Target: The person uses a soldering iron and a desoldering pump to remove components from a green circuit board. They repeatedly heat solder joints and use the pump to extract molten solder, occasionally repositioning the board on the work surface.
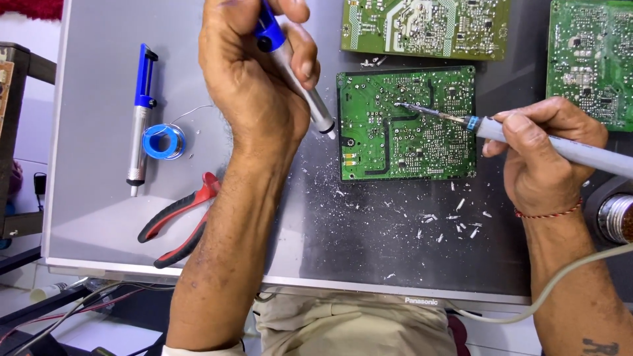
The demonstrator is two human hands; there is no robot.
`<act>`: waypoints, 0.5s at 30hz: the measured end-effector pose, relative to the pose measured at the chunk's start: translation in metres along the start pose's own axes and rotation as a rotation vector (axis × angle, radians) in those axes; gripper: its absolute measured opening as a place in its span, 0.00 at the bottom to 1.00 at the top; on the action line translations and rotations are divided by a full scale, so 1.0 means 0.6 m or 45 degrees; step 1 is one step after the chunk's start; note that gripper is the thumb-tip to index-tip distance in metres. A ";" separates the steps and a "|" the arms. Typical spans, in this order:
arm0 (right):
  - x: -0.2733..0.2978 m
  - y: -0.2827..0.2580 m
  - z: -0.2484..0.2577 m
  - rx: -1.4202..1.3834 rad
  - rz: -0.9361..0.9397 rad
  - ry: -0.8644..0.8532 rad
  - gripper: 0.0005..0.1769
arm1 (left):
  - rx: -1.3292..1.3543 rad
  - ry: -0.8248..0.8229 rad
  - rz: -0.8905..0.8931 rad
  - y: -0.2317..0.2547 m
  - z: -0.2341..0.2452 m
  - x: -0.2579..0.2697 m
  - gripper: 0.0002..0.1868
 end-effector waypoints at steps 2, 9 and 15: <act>0.001 0.000 0.001 0.014 -0.009 -0.002 0.07 | 0.033 -0.007 0.007 -0.005 -0.002 0.004 0.06; 0.001 -0.004 -0.001 0.033 -0.013 -0.004 0.08 | 0.053 0.031 0.018 -0.031 0.018 0.002 0.04; 0.003 0.001 -0.001 0.043 -0.061 0.014 0.07 | -0.661 -0.381 -0.201 -0.037 -0.004 0.018 0.08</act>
Point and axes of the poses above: each hand's wrist, its own x-axis away from the middle knuckle, its own z-axis out of the back of the hand, y = z × x, the point moved 5 cm from there along -x, towards the middle knuckle, and after that the axes turned 12 degrees about x, right-handed, at the moved point
